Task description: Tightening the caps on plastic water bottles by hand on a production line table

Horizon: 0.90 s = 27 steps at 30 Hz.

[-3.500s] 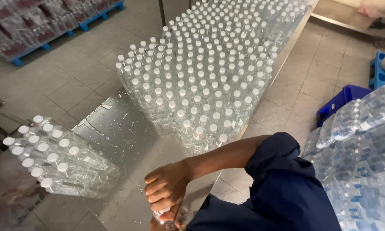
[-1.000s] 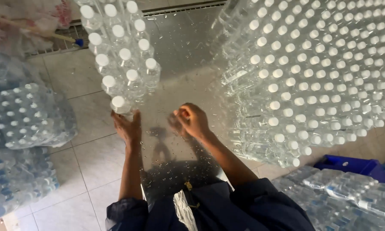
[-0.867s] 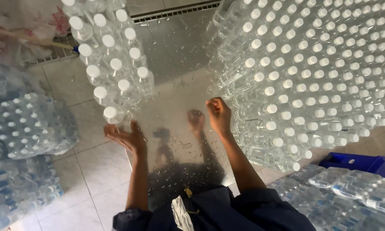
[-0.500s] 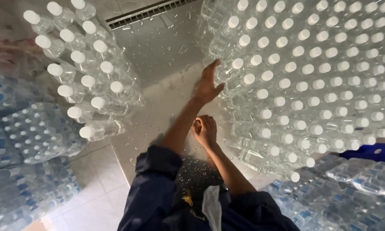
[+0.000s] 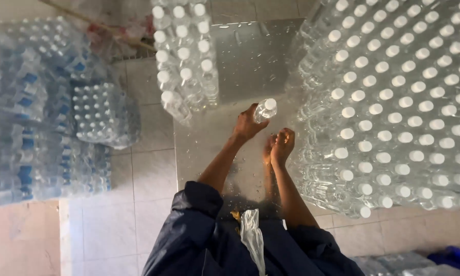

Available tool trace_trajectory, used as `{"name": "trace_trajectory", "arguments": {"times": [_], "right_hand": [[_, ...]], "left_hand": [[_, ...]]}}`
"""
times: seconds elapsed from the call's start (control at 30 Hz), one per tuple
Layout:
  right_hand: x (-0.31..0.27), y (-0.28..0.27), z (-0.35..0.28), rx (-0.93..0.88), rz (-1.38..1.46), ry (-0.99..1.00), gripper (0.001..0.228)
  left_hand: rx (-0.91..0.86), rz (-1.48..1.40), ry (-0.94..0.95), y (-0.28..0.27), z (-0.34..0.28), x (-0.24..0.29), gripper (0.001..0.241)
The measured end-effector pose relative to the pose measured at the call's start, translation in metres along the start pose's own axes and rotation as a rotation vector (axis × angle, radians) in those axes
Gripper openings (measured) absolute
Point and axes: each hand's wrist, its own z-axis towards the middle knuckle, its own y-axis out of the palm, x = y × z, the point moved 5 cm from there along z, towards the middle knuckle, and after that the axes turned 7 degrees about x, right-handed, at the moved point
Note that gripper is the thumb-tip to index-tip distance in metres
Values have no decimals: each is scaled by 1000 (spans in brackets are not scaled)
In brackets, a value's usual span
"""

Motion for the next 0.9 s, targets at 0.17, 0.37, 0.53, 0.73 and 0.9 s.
{"name": "trace_trajectory", "arguments": {"times": [0.17,0.37,0.53,0.73,0.9], "right_hand": [[-27,14,2,1,-96,-253,17],[-102,62,-9,-324,-554,-471,55],[-110,89,7,-577,-851,-620,66],[-152,81,-16,-817,-1093,-579,50],[-184,54,-44,-937,-1050,-590,52]], "left_hand": [[-180,76,-189,-50,-18,20,64],[-284,92,-229,-56,-45,-3,65],[-303,134,-182,-62,-67,15,67],[-260,41,-159,-75,-93,41,73],[-305,6,-132,-64,-116,33,90]]}}
